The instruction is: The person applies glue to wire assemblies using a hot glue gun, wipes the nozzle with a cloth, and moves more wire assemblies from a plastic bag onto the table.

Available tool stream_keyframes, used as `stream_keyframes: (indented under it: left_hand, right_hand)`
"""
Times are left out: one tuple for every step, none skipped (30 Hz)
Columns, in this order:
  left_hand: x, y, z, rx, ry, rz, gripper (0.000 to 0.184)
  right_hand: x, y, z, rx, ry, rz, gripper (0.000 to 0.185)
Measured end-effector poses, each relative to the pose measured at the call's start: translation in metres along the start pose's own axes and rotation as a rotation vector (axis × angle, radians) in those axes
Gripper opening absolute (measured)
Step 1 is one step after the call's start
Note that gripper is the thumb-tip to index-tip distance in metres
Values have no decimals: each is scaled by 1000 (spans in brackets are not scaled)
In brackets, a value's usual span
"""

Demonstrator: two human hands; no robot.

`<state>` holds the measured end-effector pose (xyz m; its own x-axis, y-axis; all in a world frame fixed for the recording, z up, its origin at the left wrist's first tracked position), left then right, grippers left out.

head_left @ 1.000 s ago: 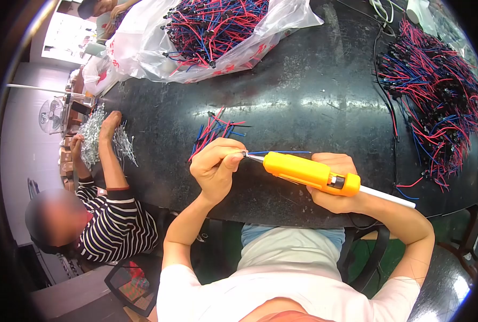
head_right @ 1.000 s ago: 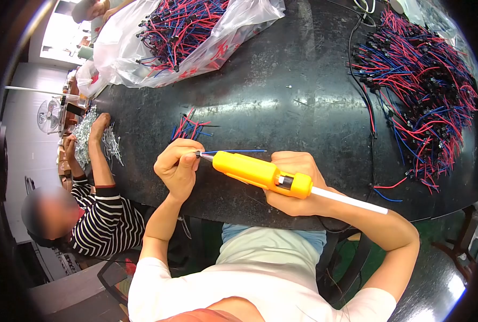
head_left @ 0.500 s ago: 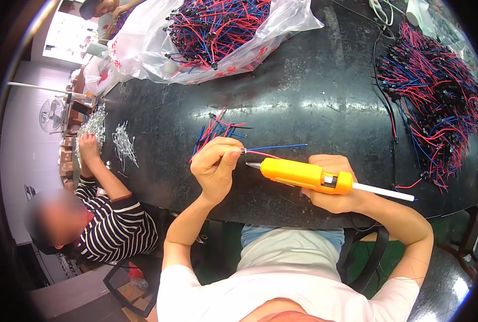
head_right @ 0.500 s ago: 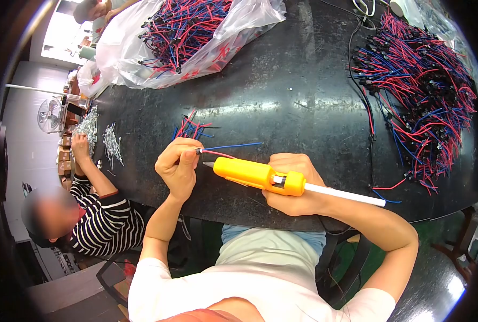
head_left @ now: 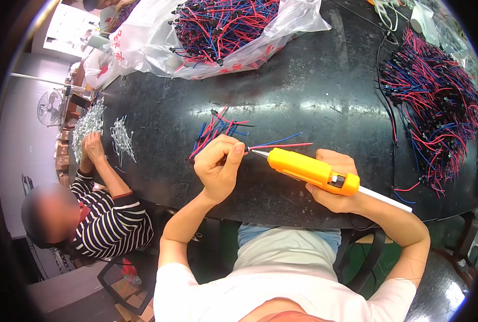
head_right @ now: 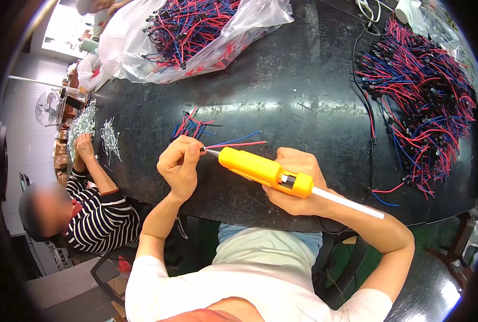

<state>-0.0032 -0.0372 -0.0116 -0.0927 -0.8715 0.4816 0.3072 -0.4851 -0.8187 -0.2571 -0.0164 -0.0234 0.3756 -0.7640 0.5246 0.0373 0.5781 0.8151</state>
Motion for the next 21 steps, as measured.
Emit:
stream_keyframes:
  left_hand:
    - [0,0,0,8,1,-14,22]
    - [0,-1,0,15,2,-28,21]
    - [1,-2,0,23,18,-28,22]
    - [1,-4,1,31,34,-28,23]
    - [1,-4,1,39,49,-29,24]
    - [0,-4,1,44,50,-32,24]
    - [0,-5,1,49,51,-35,24]
    - [0,-5,1,55,51,-39,24]
    - [0,-5,1,55,50,-36,24]
    - [0,-5,1,55,49,-33,24]
    - [0,-5,1,55,48,-30,24]
    - [0,-5,1,56,49,-40,24]
    - [0,-4,0,58,50,-49,24]
    - [0,-4,0,59,52,-58,25]
    - [0,-4,0,59,52,-56,25]
    - [0,-4,0,58,53,-55,24]
    - [0,-4,0,58,53,-54,24]
    - [0,-3,0,47,43,-65,23]
    - [1,-3,-1,36,32,-75,21]
    - [1,-2,-2,25,21,-86,19]
    - [1,-2,-1,26,23,-84,19]
  right_hand:
    - [0,0,0,0,2,0,18]
    - [0,0,-1,0,3,0,18]
    - [0,0,-1,1,0,1,18]
    - [0,0,-2,2,-2,3,18]
    - [0,-1,-2,4,-5,4,18]
    - [0,-1,-2,3,-5,6,18]
    - [0,0,-2,2,-5,8,18]
    - [0,-1,-3,2,-5,11,18]
    - [0,-1,-3,1,-5,14,18]
    - [-1,-2,-3,0,-5,17,18]
    - [-1,-2,-3,-1,-5,20,18]
    - [-1,-2,-3,-2,-6,16,18]
    - [-1,-1,-3,-2,-7,12,18]
    - [-1,-1,-3,-2,-8,8,19]
    - [-1,-1,-3,-6,-8,8,18]
    - [-1,-2,-3,-9,-7,8,18]
    - [-2,-2,-3,-13,-7,8,18]
    - [-2,-2,-3,-12,-7,8,18]
    - [-1,-1,-3,-12,-7,7,18]
    - [-1,-1,-3,-11,-7,6,17]
    - [-1,0,-3,-10,-9,6,17]
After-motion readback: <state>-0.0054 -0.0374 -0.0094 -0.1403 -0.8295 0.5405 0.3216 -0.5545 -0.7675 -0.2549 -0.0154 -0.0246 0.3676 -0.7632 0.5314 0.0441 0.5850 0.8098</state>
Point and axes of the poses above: each hand's wrist, its own x-axis towards the middle knuckle, its own z-axis out of the back of the hand, y = z × x, the point moved 1 cm from there along x, towards the middle knuckle
